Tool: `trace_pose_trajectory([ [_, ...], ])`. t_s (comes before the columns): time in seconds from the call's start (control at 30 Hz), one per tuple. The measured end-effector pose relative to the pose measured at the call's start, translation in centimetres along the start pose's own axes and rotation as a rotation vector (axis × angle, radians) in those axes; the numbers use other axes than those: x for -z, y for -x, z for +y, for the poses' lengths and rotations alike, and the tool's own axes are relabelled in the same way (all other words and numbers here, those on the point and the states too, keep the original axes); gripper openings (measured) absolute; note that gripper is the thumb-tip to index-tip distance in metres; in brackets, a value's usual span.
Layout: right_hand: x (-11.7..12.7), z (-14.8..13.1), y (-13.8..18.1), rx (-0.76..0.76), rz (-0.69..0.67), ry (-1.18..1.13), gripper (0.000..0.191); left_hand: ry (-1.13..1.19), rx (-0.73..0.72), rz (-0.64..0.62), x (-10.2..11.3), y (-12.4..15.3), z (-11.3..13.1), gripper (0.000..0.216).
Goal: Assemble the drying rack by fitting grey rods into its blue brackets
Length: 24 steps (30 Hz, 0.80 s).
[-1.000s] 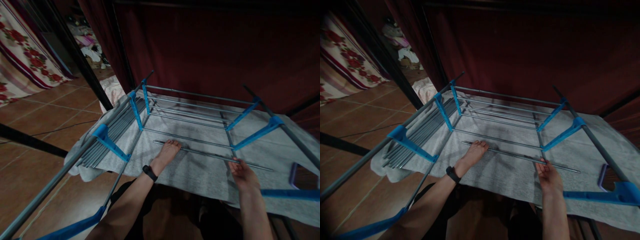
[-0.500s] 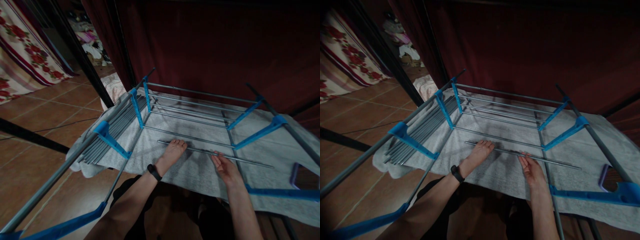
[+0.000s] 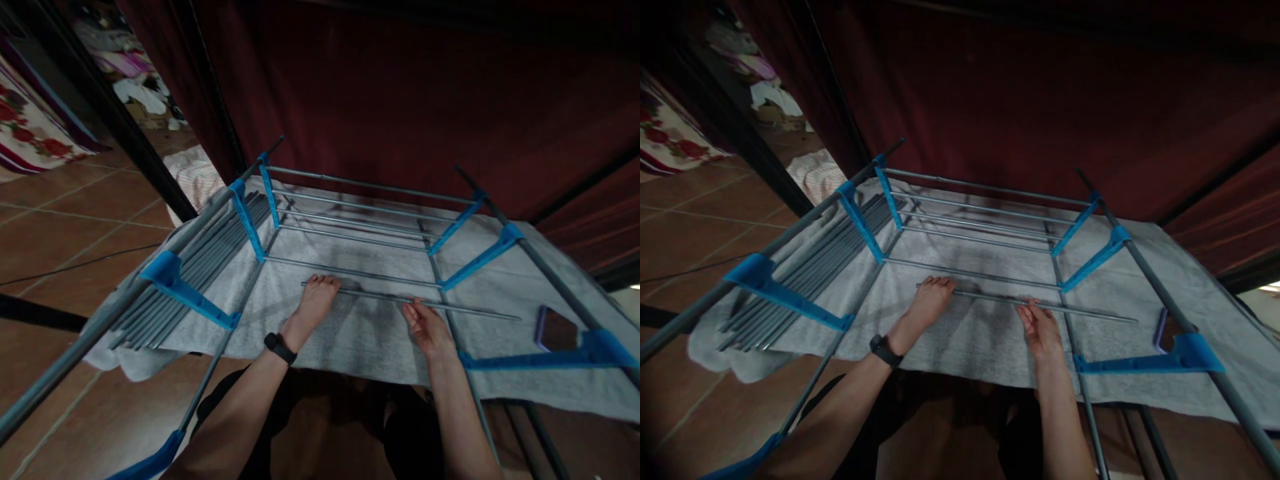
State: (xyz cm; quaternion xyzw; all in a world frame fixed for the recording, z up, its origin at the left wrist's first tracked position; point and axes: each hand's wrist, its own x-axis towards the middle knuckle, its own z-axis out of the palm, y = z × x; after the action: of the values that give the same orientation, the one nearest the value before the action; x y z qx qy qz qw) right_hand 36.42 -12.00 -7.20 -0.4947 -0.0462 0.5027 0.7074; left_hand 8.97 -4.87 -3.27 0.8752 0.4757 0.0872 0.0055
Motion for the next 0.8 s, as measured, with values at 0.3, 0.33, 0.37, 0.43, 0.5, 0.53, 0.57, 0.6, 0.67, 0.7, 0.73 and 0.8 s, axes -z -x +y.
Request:
trace_pose_trajectory([
  [0.3,0.2,-0.9,-0.5,-0.003,0.001,-0.017,0.007,-0.001,0.145,-0.039,0.2,0.2,-2.1,0.031],
  [0.33,0.1,-1.0,-0.4,-0.004,0.003,-0.022,0.007,-0.005,0.157,-0.038,0.2,0.3,-2.2,0.031],
  [0.37,0.1,-1.1,-0.4,-0.005,0.008,-0.028,0.007,-0.006,0.171,-0.037,0.2,0.3,-2.4,0.032],
  [0.43,0.1,-1.3,-0.3,-0.007,0.018,-0.040,0.009,0.006,0.204,-0.036,0.1,0.3,-2.8,0.034],
  [0.5,0.0,-1.6,-0.3,-0.007,0.028,-0.051,0.011,0.036,0.225,-0.033,-0.1,0.2,-3.1,0.036],
  [0.53,0.0,-1.7,-0.2,-0.005,0.031,-0.054,0.012,0.055,0.230,-0.026,-0.1,0.2,-3.3,0.036],
  [0.57,0.0,-1.7,-0.2,-0.001,0.034,-0.057,0.013,0.078,0.239,-0.012,-0.1,0.1,-3.4,0.036],
  [0.6,0.1,-1.8,-0.2,0.003,0.041,-0.059,0.014,0.102,0.257,0.009,0.0,0.1,-3.5,0.036],
  [0.67,0.1,-2.0,-0.3,0.013,0.065,-0.064,0.014,0.163,0.312,0.065,0.2,0.1,-3.6,0.037],
  [0.7,0.1,-2.0,-0.3,0.019,0.076,-0.069,0.015,0.205,0.349,0.101,0.4,0.0,-3.6,0.039],
  [0.73,0.1,-2.1,-0.3,0.024,0.085,-0.074,0.015,0.258,0.391,0.138,0.5,0.0,-3.6,0.045],
  [0.8,0.1,-2.2,-0.2,0.028,0.091,-0.079,0.017,0.391,0.491,0.203,0.7,-0.2,-3.6,0.061],
])
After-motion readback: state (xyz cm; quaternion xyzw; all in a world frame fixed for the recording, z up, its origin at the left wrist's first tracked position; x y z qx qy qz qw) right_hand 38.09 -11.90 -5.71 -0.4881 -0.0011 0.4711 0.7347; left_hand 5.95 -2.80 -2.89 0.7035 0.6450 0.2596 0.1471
